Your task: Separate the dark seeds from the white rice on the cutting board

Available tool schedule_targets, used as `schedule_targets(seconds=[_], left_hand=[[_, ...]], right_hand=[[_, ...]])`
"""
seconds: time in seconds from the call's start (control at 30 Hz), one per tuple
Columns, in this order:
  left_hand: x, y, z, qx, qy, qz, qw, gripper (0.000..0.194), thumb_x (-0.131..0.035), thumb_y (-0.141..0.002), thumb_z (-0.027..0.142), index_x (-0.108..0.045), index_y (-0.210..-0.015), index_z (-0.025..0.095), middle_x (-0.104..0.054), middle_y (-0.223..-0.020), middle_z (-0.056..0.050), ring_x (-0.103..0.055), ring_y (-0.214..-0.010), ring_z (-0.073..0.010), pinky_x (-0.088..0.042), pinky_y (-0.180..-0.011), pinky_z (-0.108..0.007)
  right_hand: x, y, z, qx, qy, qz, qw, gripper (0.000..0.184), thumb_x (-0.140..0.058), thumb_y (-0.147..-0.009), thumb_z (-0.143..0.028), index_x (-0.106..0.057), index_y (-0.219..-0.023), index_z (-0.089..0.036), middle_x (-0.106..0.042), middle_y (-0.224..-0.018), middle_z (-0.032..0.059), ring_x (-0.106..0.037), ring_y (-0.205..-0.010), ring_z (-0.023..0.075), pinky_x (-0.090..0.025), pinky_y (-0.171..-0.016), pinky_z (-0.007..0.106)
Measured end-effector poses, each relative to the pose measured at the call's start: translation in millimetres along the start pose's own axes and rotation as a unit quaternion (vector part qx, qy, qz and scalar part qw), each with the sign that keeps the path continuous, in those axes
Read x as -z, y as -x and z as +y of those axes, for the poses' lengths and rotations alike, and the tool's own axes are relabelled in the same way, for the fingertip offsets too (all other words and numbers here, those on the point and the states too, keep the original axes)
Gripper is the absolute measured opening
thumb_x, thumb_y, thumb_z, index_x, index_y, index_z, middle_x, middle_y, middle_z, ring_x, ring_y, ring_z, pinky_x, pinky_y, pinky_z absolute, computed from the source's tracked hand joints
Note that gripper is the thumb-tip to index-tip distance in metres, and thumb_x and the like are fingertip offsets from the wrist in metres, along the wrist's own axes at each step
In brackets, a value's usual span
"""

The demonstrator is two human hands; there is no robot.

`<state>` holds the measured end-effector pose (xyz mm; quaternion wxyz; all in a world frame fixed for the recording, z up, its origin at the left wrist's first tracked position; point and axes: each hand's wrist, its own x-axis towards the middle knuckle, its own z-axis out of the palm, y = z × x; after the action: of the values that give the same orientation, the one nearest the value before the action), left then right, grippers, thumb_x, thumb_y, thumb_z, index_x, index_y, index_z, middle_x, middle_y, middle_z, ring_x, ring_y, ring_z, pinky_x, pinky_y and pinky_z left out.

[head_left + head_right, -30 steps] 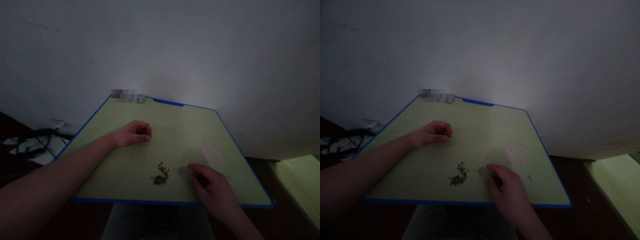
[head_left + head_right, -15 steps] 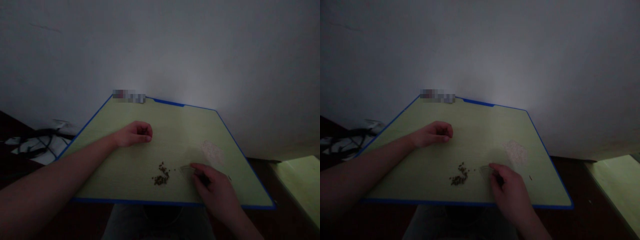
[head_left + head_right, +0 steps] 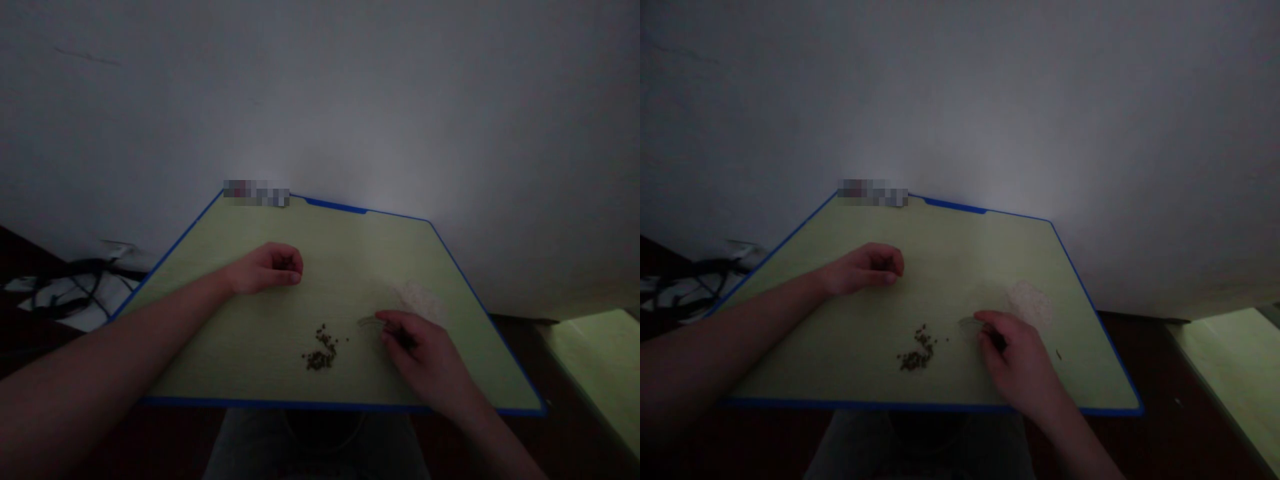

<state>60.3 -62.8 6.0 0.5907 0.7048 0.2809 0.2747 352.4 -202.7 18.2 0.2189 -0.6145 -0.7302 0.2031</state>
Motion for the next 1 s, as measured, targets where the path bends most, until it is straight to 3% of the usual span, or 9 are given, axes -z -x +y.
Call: schedule_targets(seconds=[0.1, 0.23, 0.33, 0.53, 0.73, 1.0], left_hand=[[0.3, -0.1, -0.7, -0.004, -0.001, -0.003, 1.000, 0.025, -0.072, -0.071, 0.034, -0.057, -0.073, 0.014, -0.051, -0.061, 0.004, -0.044, -0.054, -0.0069, -0.033, -0.050, -0.018], [0.3, 0.0, -1.3, 0.000, -0.006, 0.002, 1.000, 0.026, -0.072, -0.071, 0.034, -0.057, -0.073, 0.014, -0.052, -0.061, 0.004, -0.045, -0.055, -0.0069, -0.034, -0.051, -0.018], [0.1, 0.3, -1.8, 0.005, -0.007, 0.004, 1.000, 0.026, -0.072, -0.071, 0.035, -0.057, -0.074, 0.014, -0.052, -0.061, 0.004, -0.044, -0.055, -0.0067, -0.034, -0.051, -0.018], [0.4, 0.4, -2.1, 0.008, -0.006, 0.004, 1.000, 0.026, -0.072, -0.071, 0.034, -0.057, -0.073, 0.014, -0.052, -0.061, 0.004, -0.044, -0.055, -0.0070, -0.034, -0.051, -0.019], [0.6, 0.7, -1.4, 0.011, -0.009, 0.003, 1.000, 0.026, -0.072, -0.071, 0.035, -0.057, -0.073, 0.014, -0.052, -0.061, 0.004, -0.044, -0.056, -0.0074, -0.034, -0.052, -0.020], [0.4, 0.2, -2.3, 0.011, -0.001, 0.005, 1.000, 0.026, -0.072, -0.070, 0.034, -0.058, -0.074, 0.013, -0.051, -0.061, 0.004, -0.043, -0.055, -0.0068, -0.032, -0.051, -0.019]], right_hand=[[-5.3, -0.4, -1.8, -0.020, 0.005, -0.001, 1.000, 0.032, -0.050, -0.088, -0.027, -0.070, -0.111, -0.017, -0.073, -0.079, 0.0057, -0.067, -0.066, 0.0190, -0.052, -0.058, 0.030], [1.8, -2.9, 16.1, -0.078, 0.051, 0.068, 0.993, 0.033, -0.052, -0.085, -0.032, -0.070, -0.108, -0.016, -0.074, -0.076, 0.0058, -0.067, -0.062, 0.0206, -0.051, -0.057, 0.032], [10.0, -3.6, 24.4, -0.080, 0.084, 0.104, 0.988, 0.035, -0.052, -0.085, -0.033, -0.071, -0.108, -0.015, -0.074, -0.078, 0.0077, -0.067, -0.063, 0.0220, -0.051, -0.058, 0.034], [2.4, -1.9, 4.5, 0.022, 0.003, -0.002, 1.000, 0.031, -0.049, -0.088, -0.024, -0.069, -0.110, -0.018, -0.075, -0.095, 0.0084, -0.070, -0.080, 0.0210, -0.055, -0.069, 0.034], [-5.0, 5.1, -4.5, 0.048, -0.040, -0.079, 0.995, 0.027, -0.052, -0.088, -0.019, -0.069, -0.108, -0.021, -0.074, -0.097, 0.0057, -0.069, -0.085, 0.0200, -0.055, -0.074, 0.034], [-13.6, 7.8, -12.0, 0.033, -0.045, -0.066, 0.996, 0.029, -0.051, -0.087, -0.020, -0.069, -0.110, -0.019, -0.075, -0.097, 0.0077, -0.070, -0.084, 0.0206, -0.055, -0.074, 0.036]])
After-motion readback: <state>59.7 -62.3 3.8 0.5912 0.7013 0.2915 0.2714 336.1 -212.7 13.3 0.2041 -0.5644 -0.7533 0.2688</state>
